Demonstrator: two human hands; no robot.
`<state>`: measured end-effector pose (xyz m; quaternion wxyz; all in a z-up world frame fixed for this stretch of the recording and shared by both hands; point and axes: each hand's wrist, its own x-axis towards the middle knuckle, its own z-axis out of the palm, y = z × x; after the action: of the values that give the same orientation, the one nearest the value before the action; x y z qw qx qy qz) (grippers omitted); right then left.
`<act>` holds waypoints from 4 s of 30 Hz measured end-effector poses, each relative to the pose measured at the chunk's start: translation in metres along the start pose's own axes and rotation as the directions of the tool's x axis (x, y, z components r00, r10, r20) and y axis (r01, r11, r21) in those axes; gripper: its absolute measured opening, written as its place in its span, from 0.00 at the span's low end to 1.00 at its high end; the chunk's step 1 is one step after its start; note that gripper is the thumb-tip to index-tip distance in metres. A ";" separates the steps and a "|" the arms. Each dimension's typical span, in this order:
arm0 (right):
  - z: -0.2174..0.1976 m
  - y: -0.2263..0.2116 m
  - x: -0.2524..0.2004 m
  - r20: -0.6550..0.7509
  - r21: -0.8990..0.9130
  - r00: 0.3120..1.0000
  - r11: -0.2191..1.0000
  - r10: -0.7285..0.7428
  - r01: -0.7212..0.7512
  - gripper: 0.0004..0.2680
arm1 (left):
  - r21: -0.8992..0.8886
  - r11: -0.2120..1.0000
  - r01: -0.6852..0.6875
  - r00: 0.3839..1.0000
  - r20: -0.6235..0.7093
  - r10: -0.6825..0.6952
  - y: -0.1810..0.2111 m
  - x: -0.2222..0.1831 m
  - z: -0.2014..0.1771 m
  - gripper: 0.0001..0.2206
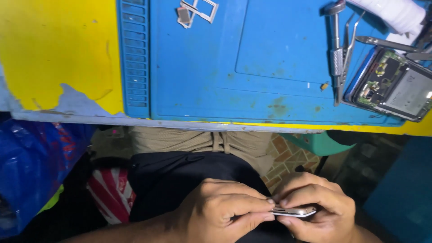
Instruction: Disassembling the internal frame and components of a mobile phone using a screwdriver and prying tools.
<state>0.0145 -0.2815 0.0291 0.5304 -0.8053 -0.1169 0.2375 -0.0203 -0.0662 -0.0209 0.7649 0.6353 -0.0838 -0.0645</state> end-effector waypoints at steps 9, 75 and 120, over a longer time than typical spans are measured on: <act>0.013 0.005 -0.001 -0.073 0.110 0.997 0.994 -0.002 0.010 0.05 | 0.033 0.995 -0.097 0.995 -0.001 0.097 -0.005 -0.004 0.008 0.08; -0.021 -0.005 0.012 0.373 -0.352 0.884 0.924 0.282 -0.146 0.06 | 0.115 0.990 0.083 0.987 0.130 -0.098 -0.018 -0.029 0.001 0.03; 0.049 -0.014 0.020 0.168 -0.151 0.941 0.936 -0.293 0.318 0.09 | -0.087 0.972 0.219 0.975 -0.008 -0.221 0.017 -0.028 -0.044 0.09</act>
<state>0.0077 -0.2283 0.0207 0.4780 -0.8018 -0.2990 0.1980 -0.0383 -0.0154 -0.0135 0.7803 0.6079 -0.0034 -0.1468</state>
